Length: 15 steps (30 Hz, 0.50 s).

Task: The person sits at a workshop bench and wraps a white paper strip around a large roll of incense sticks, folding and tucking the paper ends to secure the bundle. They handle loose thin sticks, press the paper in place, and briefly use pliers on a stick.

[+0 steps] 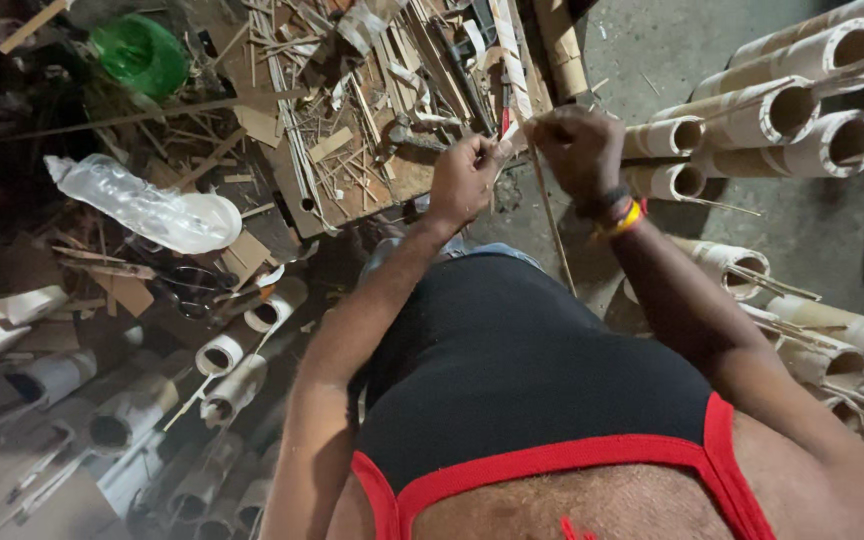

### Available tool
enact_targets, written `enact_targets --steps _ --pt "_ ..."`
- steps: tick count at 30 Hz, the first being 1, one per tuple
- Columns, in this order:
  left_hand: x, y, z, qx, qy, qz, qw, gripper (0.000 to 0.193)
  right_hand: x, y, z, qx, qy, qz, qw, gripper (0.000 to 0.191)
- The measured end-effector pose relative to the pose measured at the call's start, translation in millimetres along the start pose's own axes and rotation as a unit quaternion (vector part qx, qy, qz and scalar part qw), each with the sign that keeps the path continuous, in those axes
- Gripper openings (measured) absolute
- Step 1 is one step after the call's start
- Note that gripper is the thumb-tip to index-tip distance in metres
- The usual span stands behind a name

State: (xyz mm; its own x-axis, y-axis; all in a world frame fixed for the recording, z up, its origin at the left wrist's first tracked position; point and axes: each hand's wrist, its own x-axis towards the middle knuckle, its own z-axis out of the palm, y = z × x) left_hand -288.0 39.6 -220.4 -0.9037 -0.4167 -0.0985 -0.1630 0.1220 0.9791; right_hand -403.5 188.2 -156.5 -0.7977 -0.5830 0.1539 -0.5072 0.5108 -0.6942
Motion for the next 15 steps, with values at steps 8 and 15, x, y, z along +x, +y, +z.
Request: enact_targets --steps 8,15 --pt "0.3 11.1 -5.4 -0.01 0.009 0.056 0.998 0.029 38.0 19.8 8.0 0.426 -0.15 0.369 0.812 0.019" --pt "-2.9 18.5 -9.9 -0.005 -0.005 -0.001 1.0 0.03 15.9 20.8 -1.7 0.445 -0.153 0.358 0.806 0.024"
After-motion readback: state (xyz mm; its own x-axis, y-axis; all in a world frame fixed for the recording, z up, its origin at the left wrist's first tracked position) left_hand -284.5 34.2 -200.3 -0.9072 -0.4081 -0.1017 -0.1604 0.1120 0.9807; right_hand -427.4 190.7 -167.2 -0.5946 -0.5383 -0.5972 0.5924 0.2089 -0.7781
